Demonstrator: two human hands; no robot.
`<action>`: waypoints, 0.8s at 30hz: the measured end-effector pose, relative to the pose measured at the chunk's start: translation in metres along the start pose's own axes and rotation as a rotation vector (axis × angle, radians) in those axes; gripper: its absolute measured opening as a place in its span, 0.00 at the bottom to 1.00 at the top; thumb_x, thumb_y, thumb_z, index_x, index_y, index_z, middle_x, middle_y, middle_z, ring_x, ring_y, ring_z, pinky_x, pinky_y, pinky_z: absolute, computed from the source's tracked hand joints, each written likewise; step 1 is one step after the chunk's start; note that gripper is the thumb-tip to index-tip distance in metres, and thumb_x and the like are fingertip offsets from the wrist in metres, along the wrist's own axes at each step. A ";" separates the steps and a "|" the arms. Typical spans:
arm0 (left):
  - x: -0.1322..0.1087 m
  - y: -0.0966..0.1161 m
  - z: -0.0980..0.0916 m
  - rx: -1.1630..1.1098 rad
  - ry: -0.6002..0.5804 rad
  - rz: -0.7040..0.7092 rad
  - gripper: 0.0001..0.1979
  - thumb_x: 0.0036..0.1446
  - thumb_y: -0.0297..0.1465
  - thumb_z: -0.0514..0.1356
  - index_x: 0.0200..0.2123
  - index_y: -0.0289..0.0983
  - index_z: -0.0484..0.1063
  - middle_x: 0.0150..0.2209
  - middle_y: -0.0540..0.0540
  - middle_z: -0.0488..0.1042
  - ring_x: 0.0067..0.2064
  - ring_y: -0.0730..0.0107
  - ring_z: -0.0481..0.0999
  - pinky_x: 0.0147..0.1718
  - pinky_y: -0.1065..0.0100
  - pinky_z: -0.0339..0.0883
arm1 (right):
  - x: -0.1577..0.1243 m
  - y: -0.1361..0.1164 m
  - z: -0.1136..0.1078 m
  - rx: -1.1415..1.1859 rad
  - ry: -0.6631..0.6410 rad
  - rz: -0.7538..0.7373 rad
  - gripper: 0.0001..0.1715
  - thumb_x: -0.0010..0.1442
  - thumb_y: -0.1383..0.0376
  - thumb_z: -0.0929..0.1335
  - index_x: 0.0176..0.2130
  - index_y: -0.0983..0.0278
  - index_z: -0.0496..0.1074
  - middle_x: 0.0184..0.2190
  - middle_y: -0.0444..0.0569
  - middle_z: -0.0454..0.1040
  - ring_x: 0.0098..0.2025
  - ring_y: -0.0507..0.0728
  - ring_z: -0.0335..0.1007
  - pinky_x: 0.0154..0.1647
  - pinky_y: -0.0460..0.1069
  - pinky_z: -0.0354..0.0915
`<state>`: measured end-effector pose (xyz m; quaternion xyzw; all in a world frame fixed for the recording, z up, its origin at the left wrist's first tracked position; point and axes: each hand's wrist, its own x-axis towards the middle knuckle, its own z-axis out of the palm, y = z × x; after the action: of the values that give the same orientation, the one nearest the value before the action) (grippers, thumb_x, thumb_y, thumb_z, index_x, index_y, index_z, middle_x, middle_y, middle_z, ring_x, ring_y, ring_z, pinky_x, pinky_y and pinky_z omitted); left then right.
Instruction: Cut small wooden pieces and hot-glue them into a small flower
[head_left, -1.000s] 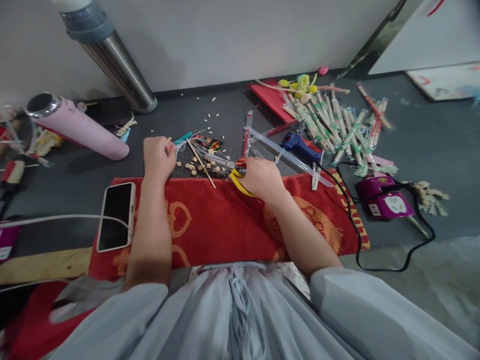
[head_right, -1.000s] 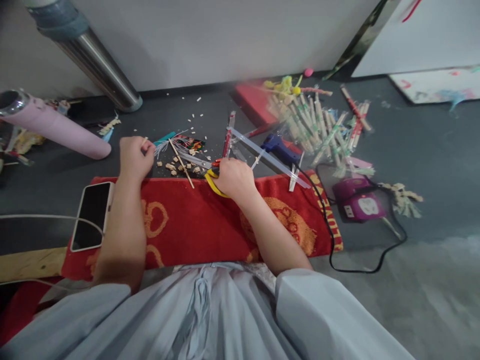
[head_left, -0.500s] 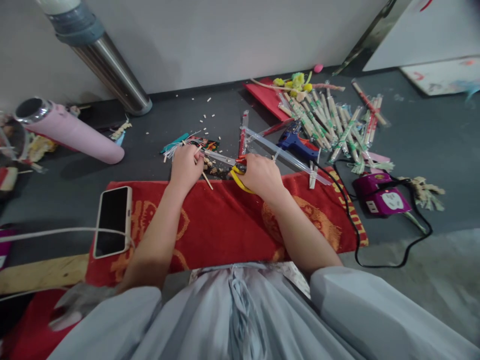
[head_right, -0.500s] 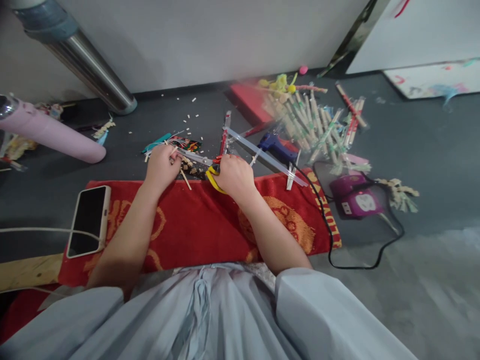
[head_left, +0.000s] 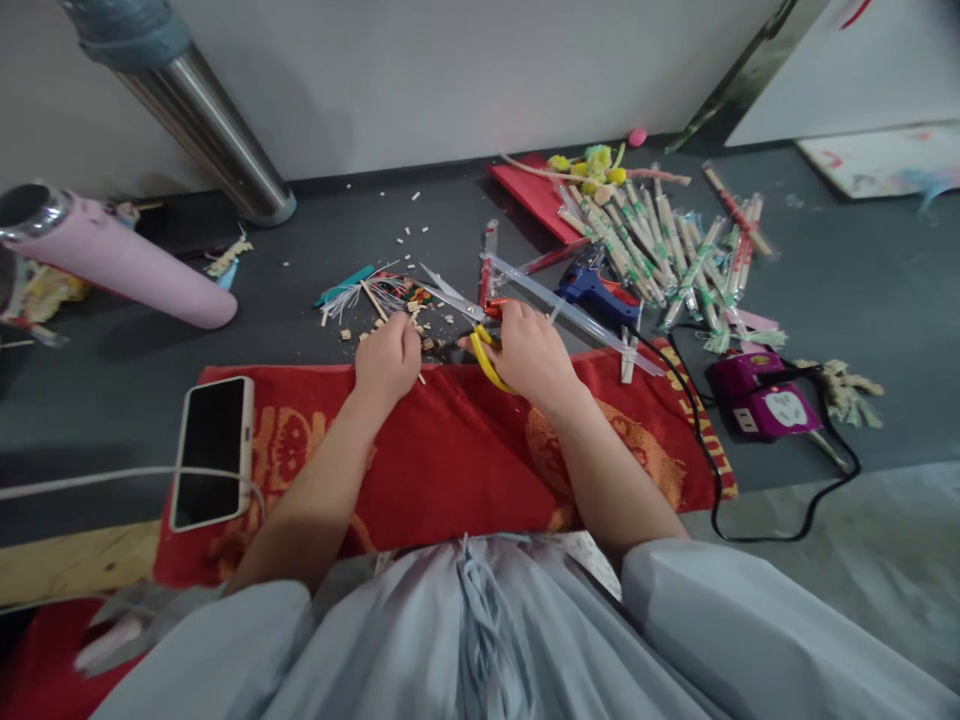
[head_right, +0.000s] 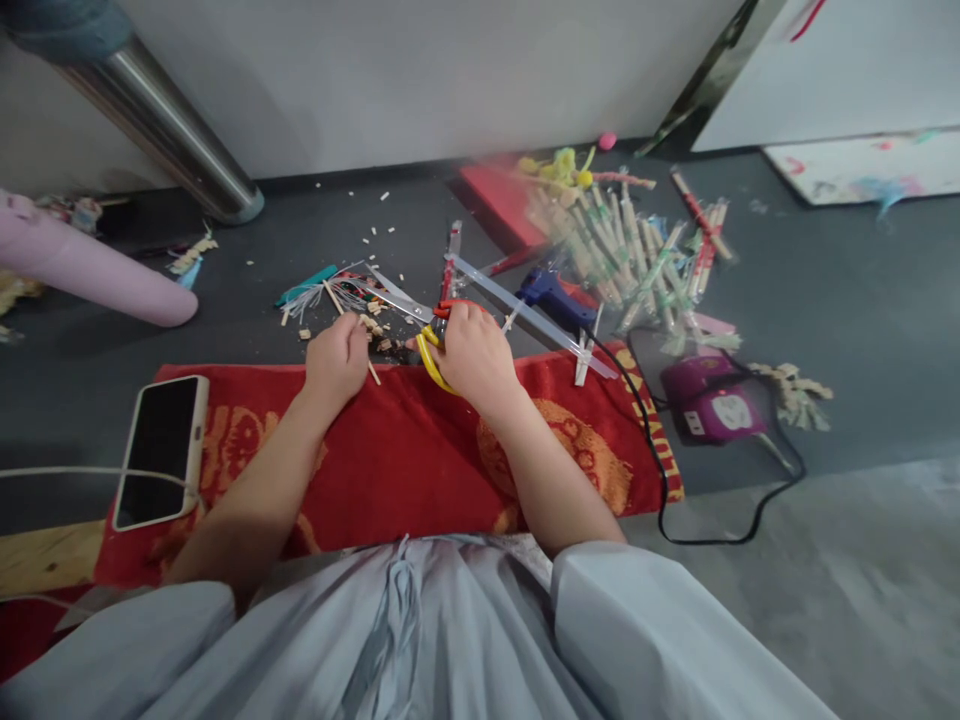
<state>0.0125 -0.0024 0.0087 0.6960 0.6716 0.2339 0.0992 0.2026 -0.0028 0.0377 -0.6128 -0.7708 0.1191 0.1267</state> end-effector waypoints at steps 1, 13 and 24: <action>0.000 0.000 0.000 -0.006 0.015 0.004 0.09 0.59 0.32 0.47 0.26 0.40 0.58 0.22 0.48 0.64 0.27 0.65 0.67 0.28 0.65 0.50 | -0.001 -0.001 0.000 -0.005 -0.012 0.000 0.33 0.63 0.49 0.60 0.51 0.75 0.65 0.47 0.66 0.72 0.51 0.66 0.69 0.51 0.57 0.61; -0.003 -0.001 0.002 -0.171 0.063 0.072 0.10 0.62 0.34 0.46 0.32 0.39 0.62 0.27 0.46 0.70 0.30 0.67 0.70 0.31 0.66 0.59 | -0.004 -0.007 0.001 -0.035 -0.107 -0.072 0.32 0.62 0.49 0.60 0.50 0.75 0.66 0.47 0.64 0.71 0.50 0.67 0.69 0.50 0.56 0.63; -0.003 -0.004 0.008 -0.378 0.041 0.060 0.16 0.61 0.39 0.45 0.23 0.40 0.58 0.21 0.49 0.63 0.26 0.71 0.64 0.27 0.67 0.57 | -0.006 -0.008 -0.001 -0.019 -0.117 -0.127 0.35 0.63 0.46 0.58 0.51 0.73 0.65 0.47 0.63 0.71 0.50 0.65 0.69 0.50 0.55 0.62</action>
<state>0.0127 -0.0038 -0.0009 0.6798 0.5964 0.3730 0.2072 0.1970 -0.0100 0.0405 -0.5558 -0.8154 0.1390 0.0831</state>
